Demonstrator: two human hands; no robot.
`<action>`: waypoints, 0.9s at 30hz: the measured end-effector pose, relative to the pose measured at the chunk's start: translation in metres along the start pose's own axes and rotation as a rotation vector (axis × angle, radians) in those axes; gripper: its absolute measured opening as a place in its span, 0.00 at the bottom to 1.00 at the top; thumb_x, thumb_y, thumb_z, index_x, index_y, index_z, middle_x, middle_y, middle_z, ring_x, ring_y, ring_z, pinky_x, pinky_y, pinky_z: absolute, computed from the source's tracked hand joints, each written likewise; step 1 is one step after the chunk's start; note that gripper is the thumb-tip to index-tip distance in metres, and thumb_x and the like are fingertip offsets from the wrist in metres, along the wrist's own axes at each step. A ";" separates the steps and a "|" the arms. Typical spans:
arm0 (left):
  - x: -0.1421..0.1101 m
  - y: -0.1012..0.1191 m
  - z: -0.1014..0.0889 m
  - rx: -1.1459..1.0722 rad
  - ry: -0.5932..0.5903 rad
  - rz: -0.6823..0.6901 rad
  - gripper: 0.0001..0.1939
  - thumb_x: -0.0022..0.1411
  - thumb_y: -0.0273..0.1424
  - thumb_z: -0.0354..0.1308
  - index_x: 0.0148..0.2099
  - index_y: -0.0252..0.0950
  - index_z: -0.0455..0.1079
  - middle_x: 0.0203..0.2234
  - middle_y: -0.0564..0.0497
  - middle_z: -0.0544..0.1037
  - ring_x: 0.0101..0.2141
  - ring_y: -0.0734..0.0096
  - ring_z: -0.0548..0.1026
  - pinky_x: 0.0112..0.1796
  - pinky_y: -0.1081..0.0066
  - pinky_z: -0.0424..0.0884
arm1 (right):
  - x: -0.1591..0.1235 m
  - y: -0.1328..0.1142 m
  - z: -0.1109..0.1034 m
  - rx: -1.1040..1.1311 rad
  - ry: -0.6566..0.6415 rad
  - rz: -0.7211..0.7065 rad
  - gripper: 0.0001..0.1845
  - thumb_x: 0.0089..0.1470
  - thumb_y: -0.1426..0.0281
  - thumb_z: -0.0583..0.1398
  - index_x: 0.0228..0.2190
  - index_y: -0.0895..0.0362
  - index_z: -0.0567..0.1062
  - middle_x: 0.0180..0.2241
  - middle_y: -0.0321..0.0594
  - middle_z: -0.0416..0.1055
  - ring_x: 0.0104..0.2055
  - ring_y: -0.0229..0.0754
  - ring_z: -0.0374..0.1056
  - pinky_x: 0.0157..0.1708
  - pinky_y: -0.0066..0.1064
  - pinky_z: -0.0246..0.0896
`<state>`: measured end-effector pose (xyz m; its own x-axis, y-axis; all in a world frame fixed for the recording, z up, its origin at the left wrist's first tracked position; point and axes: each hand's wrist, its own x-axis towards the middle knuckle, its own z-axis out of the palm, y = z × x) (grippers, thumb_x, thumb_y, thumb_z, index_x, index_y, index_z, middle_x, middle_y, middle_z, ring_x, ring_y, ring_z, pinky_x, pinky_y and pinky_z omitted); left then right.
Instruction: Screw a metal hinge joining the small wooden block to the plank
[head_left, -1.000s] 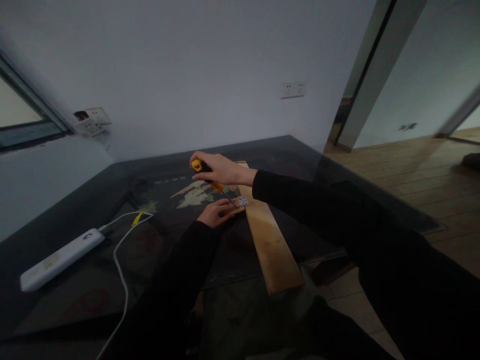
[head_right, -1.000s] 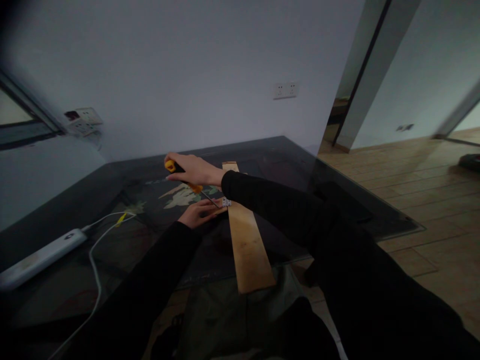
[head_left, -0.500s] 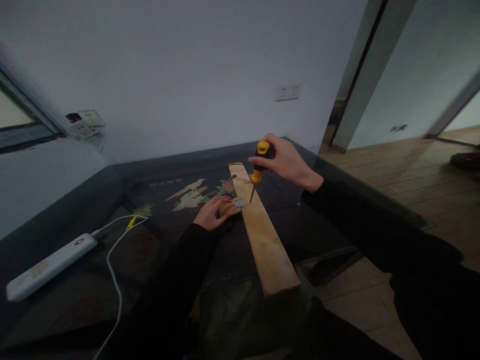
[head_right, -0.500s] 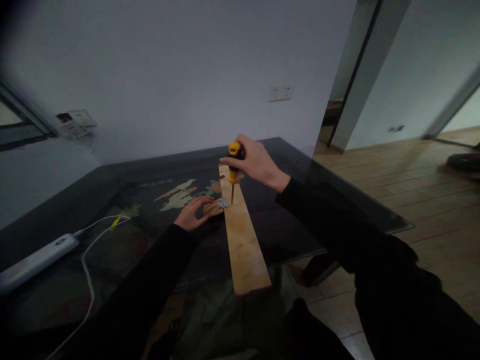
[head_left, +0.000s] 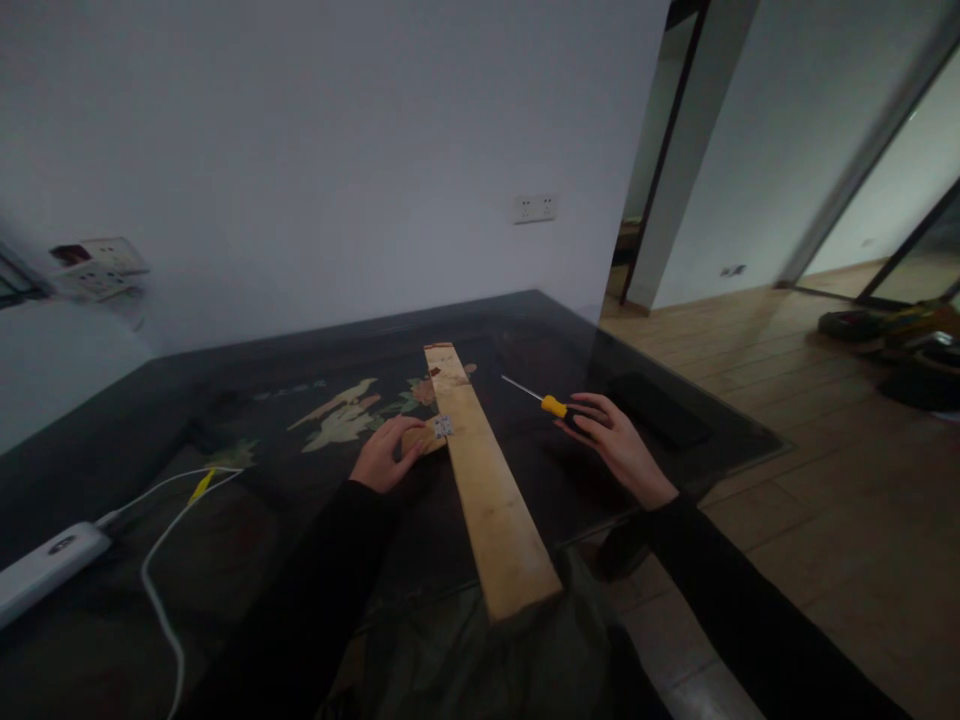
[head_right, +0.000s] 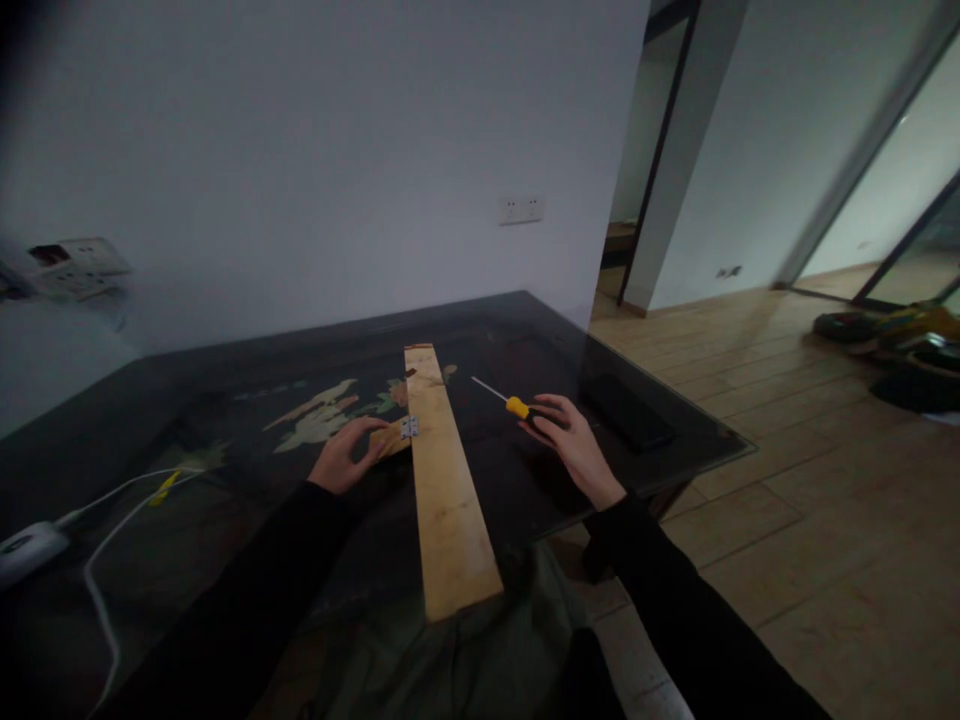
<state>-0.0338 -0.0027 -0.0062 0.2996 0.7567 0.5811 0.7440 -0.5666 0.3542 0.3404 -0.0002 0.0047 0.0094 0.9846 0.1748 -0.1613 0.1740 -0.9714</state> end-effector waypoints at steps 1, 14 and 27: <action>0.000 0.001 0.000 0.000 0.002 -0.002 0.13 0.64 0.36 0.53 0.48 0.38 0.69 0.44 0.45 0.78 0.46 0.59 0.75 0.48 0.58 0.72 | 0.003 0.002 -0.003 -0.150 0.009 -0.068 0.17 0.47 0.65 0.64 0.42 0.51 0.73 0.46 0.41 0.74 0.50 0.48 0.72 0.55 0.51 0.64; 0.004 0.015 0.001 0.013 0.023 0.051 0.11 0.64 0.33 0.52 0.46 0.38 0.70 0.41 0.45 0.78 0.44 0.60 0.76 0.47 0.59 0.73 | 0.018 0.032 -0.034 -0.849 0.147 -0.369 0.15 0.55 0.69 0.54 0.38 0.53 0.80 0.51 0.46 0.72 0.52 0.47 0.69 0.57 0.46 0.61; 0.005 0.028 0.007 -0.043 0.003 0.106 0.08 0.63 0.30 0.52 0.44 0.39 0.69 0.40 0.46 0.78 0.43 0.61 0.76 0.46 0.62 0.73 | 0.023 0.037 -0.045 -0.961 0.075 -0.338 0.16 0.52 0.74 0.57 0.43 0.57 0.78 0.52 0.49 0.71 0.54 0.48 0.68 0.59 0.46 0.60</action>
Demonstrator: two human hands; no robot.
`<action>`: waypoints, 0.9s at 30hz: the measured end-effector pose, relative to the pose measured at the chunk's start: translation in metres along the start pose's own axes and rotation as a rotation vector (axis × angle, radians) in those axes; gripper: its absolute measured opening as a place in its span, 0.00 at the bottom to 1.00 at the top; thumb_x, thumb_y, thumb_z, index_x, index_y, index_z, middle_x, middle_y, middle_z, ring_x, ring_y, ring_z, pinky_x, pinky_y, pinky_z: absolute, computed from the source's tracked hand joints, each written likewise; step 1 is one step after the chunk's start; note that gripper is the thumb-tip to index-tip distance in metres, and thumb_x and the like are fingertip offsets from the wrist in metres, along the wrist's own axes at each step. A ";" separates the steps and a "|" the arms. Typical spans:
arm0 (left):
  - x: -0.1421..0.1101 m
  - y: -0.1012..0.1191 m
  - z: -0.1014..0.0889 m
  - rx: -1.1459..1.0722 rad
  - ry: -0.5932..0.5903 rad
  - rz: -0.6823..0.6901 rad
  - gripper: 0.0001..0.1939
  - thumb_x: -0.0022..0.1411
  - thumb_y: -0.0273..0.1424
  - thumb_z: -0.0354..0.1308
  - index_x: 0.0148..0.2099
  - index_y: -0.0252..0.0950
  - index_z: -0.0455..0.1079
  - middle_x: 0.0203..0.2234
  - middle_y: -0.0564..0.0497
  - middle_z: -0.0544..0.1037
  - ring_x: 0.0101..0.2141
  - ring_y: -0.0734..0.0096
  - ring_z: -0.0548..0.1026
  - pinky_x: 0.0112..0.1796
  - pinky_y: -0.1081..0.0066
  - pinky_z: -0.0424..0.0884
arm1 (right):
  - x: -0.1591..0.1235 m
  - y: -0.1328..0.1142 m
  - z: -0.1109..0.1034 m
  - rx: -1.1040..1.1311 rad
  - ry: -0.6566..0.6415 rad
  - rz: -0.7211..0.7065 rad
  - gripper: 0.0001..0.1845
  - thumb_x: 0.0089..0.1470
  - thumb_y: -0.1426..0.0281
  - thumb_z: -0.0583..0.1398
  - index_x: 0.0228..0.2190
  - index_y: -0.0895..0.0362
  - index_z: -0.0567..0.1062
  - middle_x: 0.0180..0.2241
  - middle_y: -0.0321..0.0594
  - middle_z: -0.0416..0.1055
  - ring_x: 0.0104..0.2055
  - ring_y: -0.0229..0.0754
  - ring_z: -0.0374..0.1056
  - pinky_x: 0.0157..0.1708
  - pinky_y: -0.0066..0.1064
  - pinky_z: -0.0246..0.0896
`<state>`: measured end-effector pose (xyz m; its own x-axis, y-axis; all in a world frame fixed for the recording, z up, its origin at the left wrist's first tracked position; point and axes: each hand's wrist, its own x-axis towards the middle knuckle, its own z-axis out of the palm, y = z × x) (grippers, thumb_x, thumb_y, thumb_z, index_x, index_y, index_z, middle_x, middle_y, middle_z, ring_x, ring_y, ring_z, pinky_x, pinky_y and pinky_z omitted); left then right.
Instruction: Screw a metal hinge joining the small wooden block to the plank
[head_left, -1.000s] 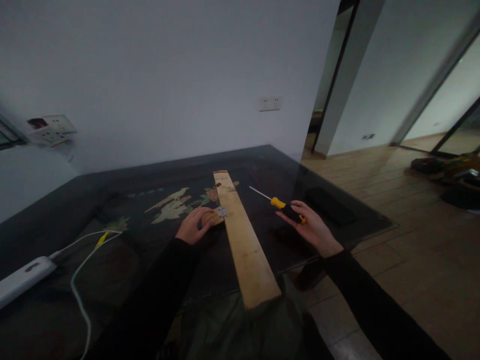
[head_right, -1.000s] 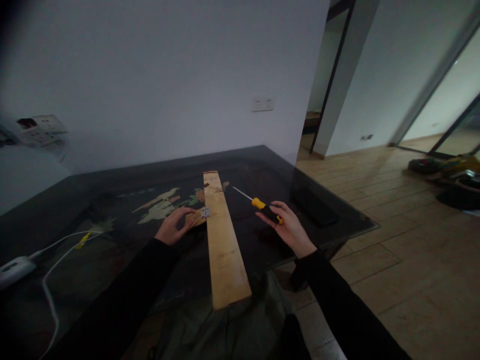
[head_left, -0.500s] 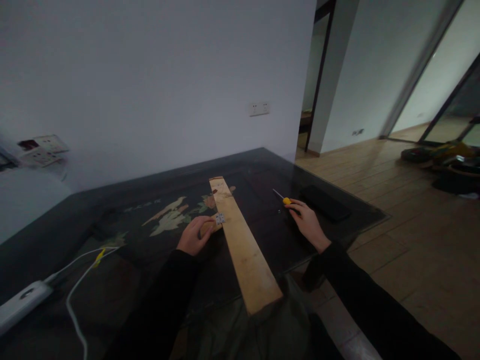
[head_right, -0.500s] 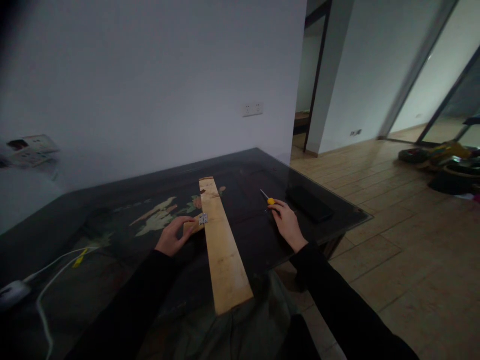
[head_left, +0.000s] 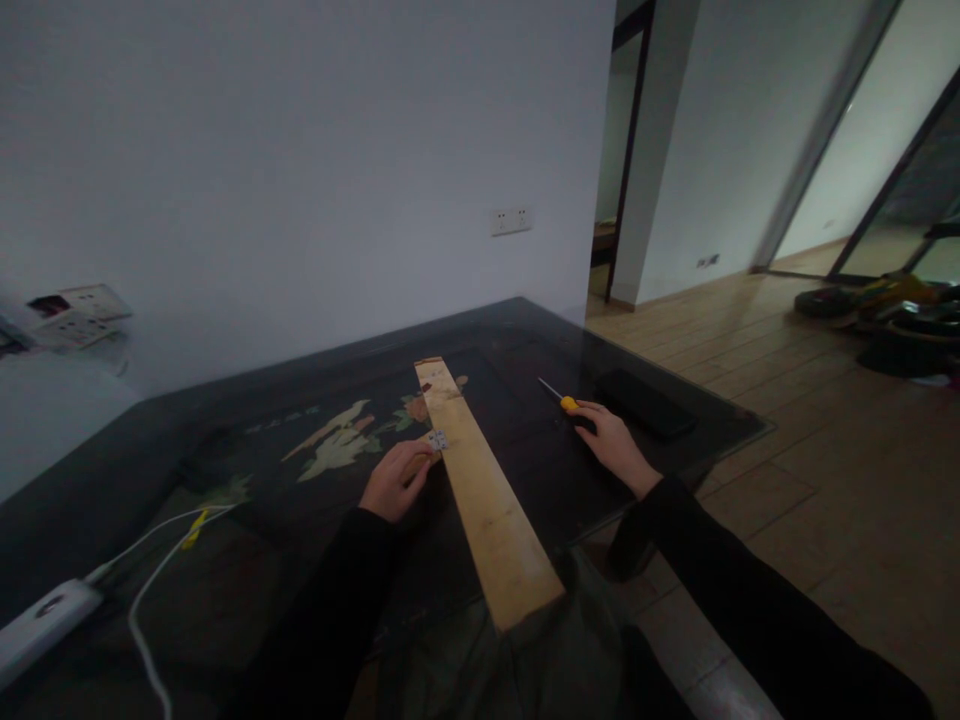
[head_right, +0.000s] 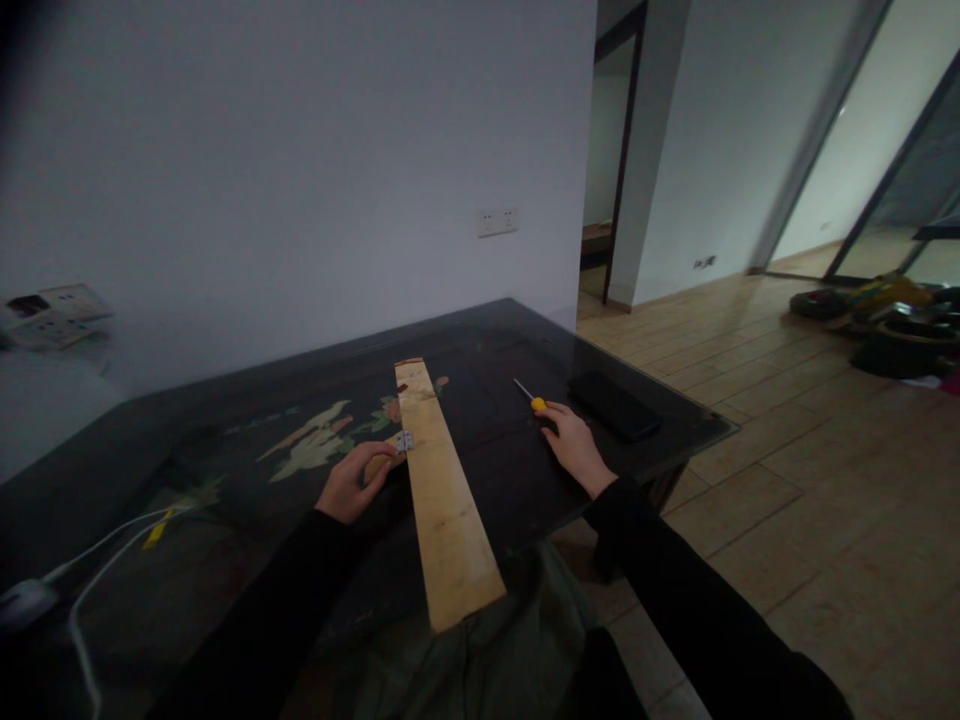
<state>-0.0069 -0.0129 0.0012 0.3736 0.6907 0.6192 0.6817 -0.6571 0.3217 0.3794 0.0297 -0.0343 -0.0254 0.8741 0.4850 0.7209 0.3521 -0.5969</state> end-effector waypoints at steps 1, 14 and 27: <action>0.001 0.001 0.000 0.000 0.000 0.002 0.08 0.64 0.30 0.52 0.44 0.39 0.69 0.39 0.46 0.78 0.43 0.62 0.76 0.46 0.62 0.73 | 0.000 0.001 0.000 0.007 0.001 -0.004 0.17 0.52 0.74 0.57 0.44 0.57 0.77 0.52 0.49 0.71 0.55 0.49 0.68 0.58 0.46 0.60; 0.006 0.017 -0.001 -0.125 0.047 -0.168 0.08 0.62 0.32 0.54 0.41 0.37 0.72 0.38 0.45 0.79 0.41 0.60 0.77 0.46 0.62 0.71 | -0.002 0.002 -0.001 -0.013 0.055 0.014 0.20 0.50 0.70 0.61 0.47 0.57 0.74 0.53 0.50 0.70 0.56 0.51 0.67 0.58 0.48 0.60; -0.019 0.096 -0.017 -0.933 0.406 -0.713 0.13 0.55 0.36 0.65 0.41 0.36 0.74 0.44 0.45 0.78 0.52 0.59 0.72 0.58 0.57 0.63 | -0.006 -0.013 -0.013 -0.092 0.060 0.069 0.25 0.51 0.68 0.62 0.51 0.57 0.71 0.56 0.51 0.66 0.59 0.55 0.62 0.56 0.51 0.61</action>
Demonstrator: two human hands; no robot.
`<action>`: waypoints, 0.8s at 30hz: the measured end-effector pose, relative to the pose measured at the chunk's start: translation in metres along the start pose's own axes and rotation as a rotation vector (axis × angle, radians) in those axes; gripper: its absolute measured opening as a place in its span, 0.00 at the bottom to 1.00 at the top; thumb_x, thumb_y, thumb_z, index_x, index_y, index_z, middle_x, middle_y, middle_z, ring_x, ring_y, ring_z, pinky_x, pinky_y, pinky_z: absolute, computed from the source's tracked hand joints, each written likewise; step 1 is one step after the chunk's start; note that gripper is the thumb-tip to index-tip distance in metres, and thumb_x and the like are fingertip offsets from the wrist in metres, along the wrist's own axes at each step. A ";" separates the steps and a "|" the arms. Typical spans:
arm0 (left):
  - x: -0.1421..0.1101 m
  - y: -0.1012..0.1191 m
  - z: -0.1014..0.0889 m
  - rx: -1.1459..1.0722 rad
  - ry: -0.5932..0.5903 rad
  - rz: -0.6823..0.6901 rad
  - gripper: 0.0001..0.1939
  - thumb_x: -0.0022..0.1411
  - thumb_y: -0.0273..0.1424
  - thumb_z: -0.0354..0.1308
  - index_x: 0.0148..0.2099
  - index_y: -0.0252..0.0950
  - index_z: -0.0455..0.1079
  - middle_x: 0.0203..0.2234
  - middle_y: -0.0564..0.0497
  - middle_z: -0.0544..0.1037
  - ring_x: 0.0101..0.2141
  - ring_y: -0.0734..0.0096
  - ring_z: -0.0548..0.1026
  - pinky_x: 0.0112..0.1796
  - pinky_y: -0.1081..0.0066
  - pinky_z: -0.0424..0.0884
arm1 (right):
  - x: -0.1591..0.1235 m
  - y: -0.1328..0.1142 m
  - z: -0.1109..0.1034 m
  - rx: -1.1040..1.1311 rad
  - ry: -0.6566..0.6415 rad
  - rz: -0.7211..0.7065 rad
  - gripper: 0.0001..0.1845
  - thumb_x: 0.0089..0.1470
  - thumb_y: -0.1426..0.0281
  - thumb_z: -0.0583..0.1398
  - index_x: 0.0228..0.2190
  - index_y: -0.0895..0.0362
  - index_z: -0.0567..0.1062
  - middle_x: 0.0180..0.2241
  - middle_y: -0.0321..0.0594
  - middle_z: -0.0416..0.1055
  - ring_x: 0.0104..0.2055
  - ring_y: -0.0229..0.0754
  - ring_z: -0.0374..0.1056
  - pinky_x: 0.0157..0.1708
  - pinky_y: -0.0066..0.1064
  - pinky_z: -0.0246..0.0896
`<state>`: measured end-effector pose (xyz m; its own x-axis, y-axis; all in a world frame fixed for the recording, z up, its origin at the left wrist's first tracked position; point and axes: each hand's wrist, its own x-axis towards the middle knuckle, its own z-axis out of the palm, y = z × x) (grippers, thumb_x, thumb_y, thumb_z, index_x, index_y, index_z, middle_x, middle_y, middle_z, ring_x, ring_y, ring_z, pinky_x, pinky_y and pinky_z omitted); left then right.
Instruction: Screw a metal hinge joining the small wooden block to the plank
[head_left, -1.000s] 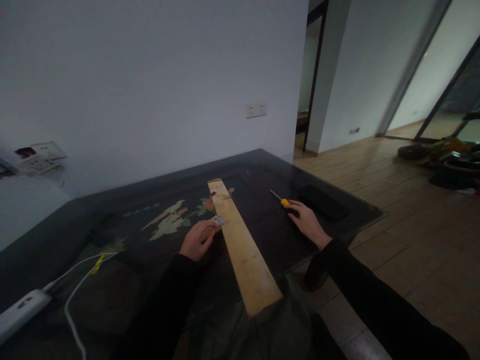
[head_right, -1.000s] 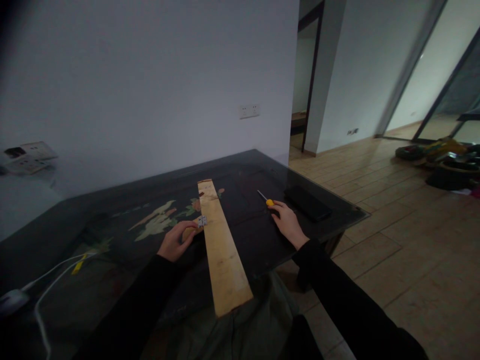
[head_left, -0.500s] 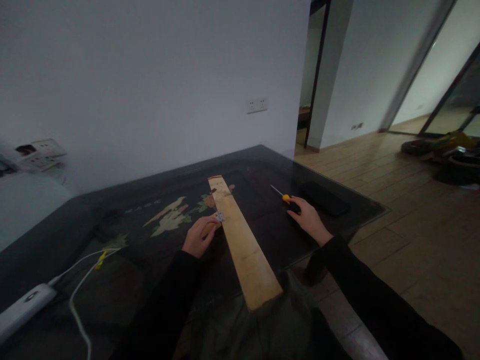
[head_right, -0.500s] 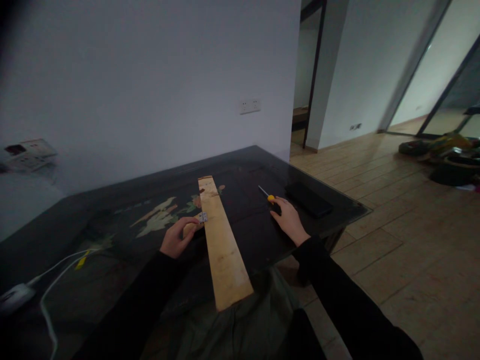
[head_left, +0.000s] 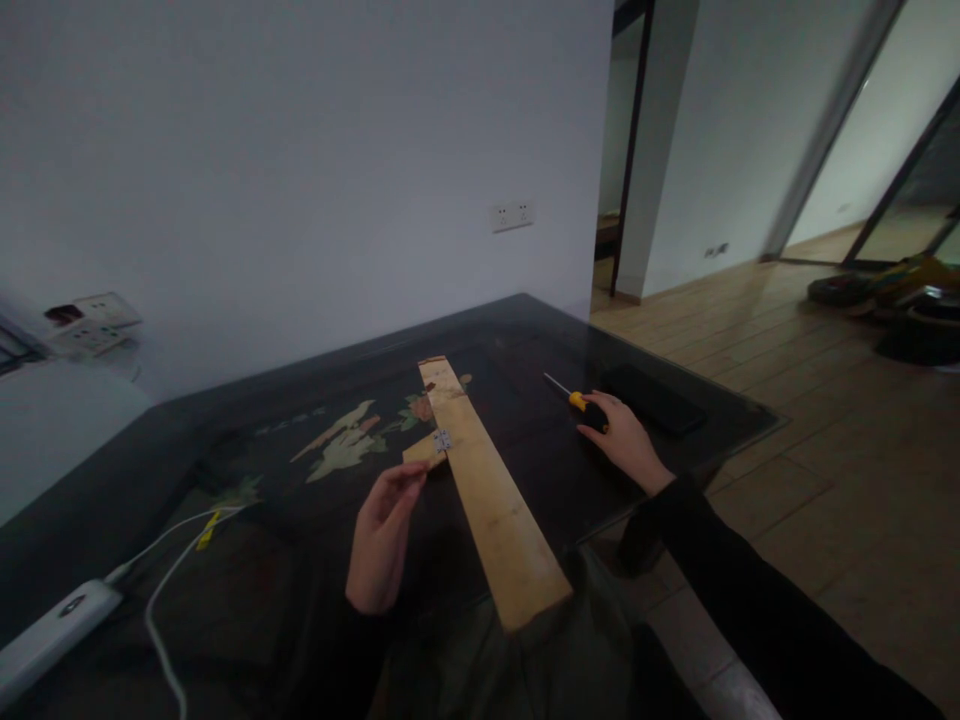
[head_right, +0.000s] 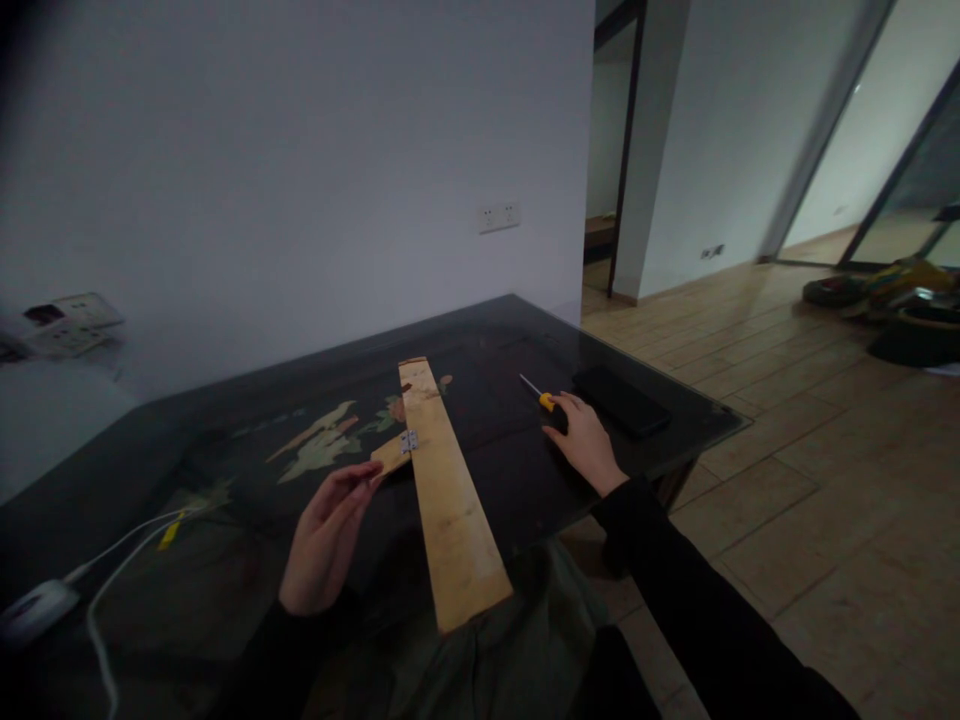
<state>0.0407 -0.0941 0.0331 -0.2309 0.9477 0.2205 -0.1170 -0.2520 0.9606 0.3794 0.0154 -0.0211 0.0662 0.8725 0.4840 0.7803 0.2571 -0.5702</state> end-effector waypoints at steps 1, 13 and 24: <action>-0.008 -0.002 0.004 -0.052 -0.005 -0.064 0.14 0.54 0.36 0.65 0.43 0.36 0.74 0.47 0.45 0.77 0.55 0.58 0.70 0.59 0.57 0.61 | -0.002 -0.005 -0.004 -0.016 0.013 -0.003 0.25 0.51 0.68 0.62 0.51 0.57 0.71 0.57 0.51 0.66 0.60 0.55 0.61 0.57 0.52 0.60; -0.024 -0.025 0.044 -0.350 -0.008 -0.345 0.27 0.51 0.31 0.65 0.55 0.41 0.69 0.63 0.46 0.63 0.65 0.57 0.55 0.63 0.60 0.54 | -0.056 -0.099 0.033 0.905 -0.544 0.213 0.36 0.48 0.57 0.64 0.56 0.51 0.64 0.62 0.50 0.59 0.64 0.52 0.57 0.61 0.51 0.54; -0.013 -0.024 0.054 -0.367 -0.072 -0.364 0.27 0.49 0.27 0.63 0.53 0.39 0.70 0.62 0.46 0.64 0.65 0.55 0.56 0.63 0.61 0.53 | -0.056 -0.117 0.046 0.922 -0.534 0.131 0.34 0.49 0.57 0.64 0.56 0.55 0.65 0.60 0.48 0.62 0.63 0.49 0.58 0.64 0.47 0.48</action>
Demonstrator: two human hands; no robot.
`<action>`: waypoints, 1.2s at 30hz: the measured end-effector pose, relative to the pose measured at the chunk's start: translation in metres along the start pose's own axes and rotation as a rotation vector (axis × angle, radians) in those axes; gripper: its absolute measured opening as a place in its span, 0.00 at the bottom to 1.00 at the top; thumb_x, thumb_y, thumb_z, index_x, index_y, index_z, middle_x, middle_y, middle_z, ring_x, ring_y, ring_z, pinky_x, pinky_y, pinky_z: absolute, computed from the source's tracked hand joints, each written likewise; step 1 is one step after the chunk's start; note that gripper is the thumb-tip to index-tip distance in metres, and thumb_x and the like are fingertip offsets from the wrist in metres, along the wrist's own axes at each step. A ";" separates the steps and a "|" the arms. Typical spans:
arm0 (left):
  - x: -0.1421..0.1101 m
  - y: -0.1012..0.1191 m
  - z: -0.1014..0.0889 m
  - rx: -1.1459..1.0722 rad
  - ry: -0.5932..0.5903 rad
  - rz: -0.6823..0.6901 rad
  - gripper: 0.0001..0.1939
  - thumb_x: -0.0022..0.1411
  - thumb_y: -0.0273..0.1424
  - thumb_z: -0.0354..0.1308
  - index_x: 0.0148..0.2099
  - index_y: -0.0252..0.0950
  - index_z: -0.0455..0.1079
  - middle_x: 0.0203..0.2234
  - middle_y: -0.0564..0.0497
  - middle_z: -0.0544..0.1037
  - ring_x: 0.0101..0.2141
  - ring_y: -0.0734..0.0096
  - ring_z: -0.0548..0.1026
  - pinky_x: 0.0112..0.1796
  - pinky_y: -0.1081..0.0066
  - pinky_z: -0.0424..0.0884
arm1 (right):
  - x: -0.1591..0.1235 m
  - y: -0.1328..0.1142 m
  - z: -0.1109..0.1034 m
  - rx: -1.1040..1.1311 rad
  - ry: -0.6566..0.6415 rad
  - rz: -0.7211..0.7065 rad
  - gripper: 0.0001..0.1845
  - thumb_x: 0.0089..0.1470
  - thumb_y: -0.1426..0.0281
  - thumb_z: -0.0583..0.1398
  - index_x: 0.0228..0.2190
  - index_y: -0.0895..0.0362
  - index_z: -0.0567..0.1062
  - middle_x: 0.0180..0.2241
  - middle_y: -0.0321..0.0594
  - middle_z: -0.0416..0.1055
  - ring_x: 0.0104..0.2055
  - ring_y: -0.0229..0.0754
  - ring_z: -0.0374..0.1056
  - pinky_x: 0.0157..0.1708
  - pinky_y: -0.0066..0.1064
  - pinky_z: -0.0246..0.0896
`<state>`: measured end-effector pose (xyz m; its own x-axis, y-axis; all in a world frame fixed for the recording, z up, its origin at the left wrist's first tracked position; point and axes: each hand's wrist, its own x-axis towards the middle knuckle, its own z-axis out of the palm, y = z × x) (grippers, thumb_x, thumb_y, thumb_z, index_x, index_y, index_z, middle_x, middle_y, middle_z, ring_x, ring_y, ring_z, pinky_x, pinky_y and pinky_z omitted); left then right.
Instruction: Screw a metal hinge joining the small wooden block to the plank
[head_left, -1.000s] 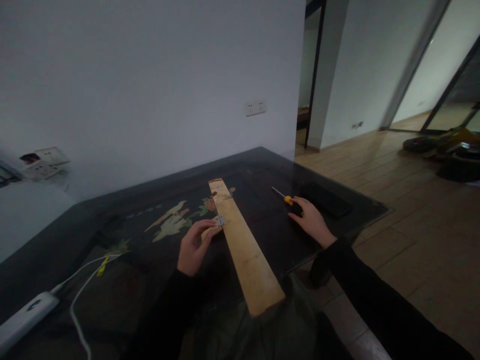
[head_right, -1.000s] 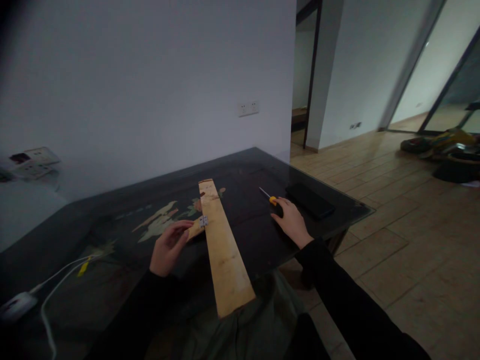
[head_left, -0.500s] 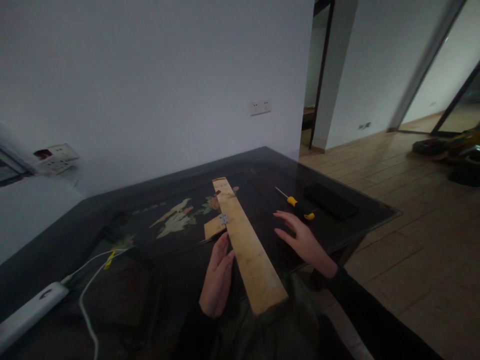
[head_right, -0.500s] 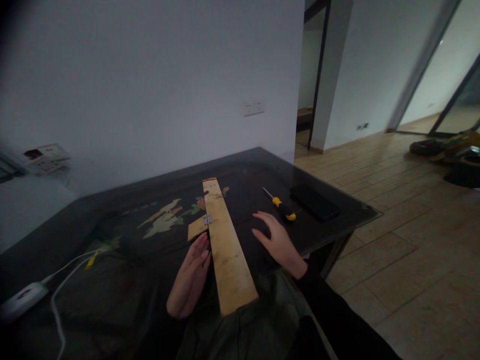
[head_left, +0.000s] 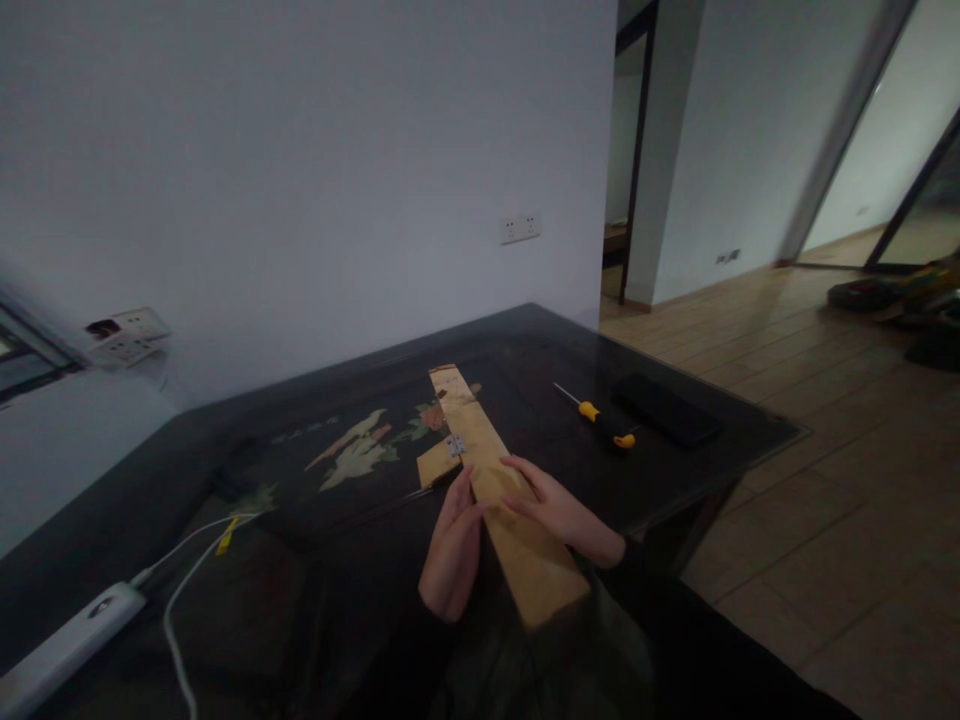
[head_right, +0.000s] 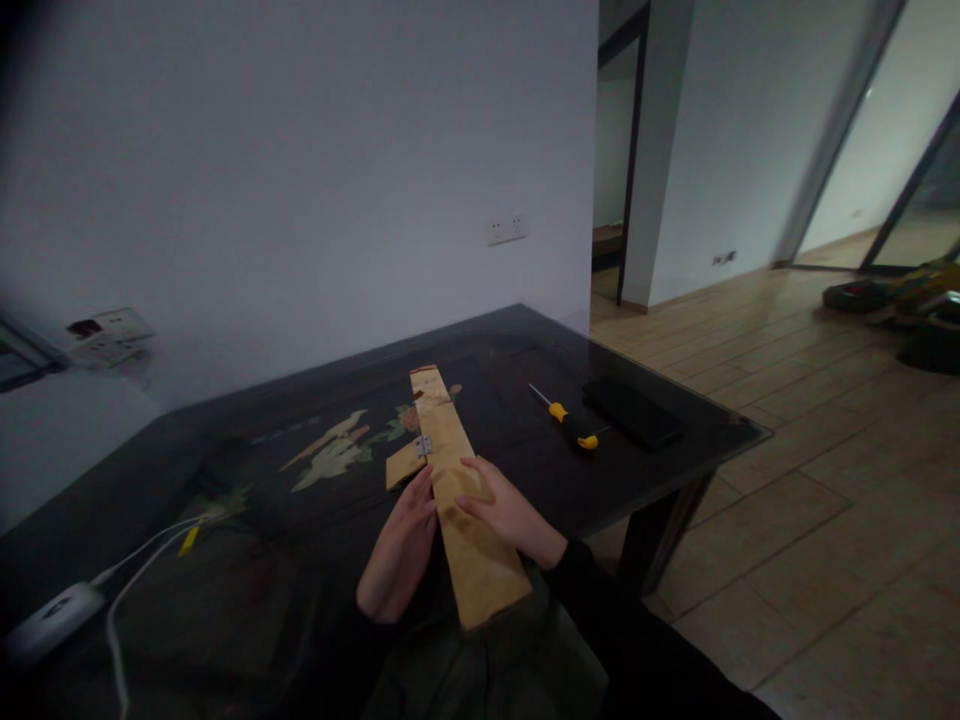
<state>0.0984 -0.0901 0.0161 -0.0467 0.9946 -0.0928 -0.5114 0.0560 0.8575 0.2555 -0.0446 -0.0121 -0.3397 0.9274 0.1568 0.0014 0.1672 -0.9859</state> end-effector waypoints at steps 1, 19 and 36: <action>0.002 -0.001 0.002 0.003 -0.001 0.000 0.27 0.48 0.26 0.63 0.53 0.39 0.70 0.62 0.46 0.64 0.65 0.56 0.56 0.63 0.62 0.53 | 0.001 0.000 -0.002 -0.021 0.014 0.001 0.33 0.49 0.57 0.64 0.55 0.55 0.66 0.60 0.48 0.62 0.62 0.49 0.58 0.65 0.47 0.47; 0.057 -0.022 0.046 -0.027 -0.083 -0.018 0.27 0.45 0.19 0.57 0.51 0.37 0.67 0.59 0.44 0.67 0.62 0.59 0.61 0.62 0.64 0.54 | 0.035 0.010 -0.063 -0.188 0.108 0.002 0.31 0.49 0.58 0.63 0.52 0.58 0.69 0.56 0.49 0.68 0.58 0.50 0.64 0.61 0.44 0.55; 0.074 -0.040 0.060 -0.056 -0.148 0.001 0.26 0.47 0.17 0.57 0.50 0.38 0.67 0.59 0.45 0.67 0.63 0.61 0.60 0.62 0.65 0.52 | 0.037 0.010 -0.089 -0.169 0.125 0.018 0.31 0.50 0.58 0.63 0.53 0.57 0.69 0.56 0.49 0.68 0.56 0.49 0.67 0.57 0.43 0.61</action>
<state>0.1671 -0.0135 0.0058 0.0771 0.9969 -0.0127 -0.5585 0.0538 0.8277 0.3266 0.0210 -0.0114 -0.2184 0.9634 0.1553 0.1678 0.1938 -0.9666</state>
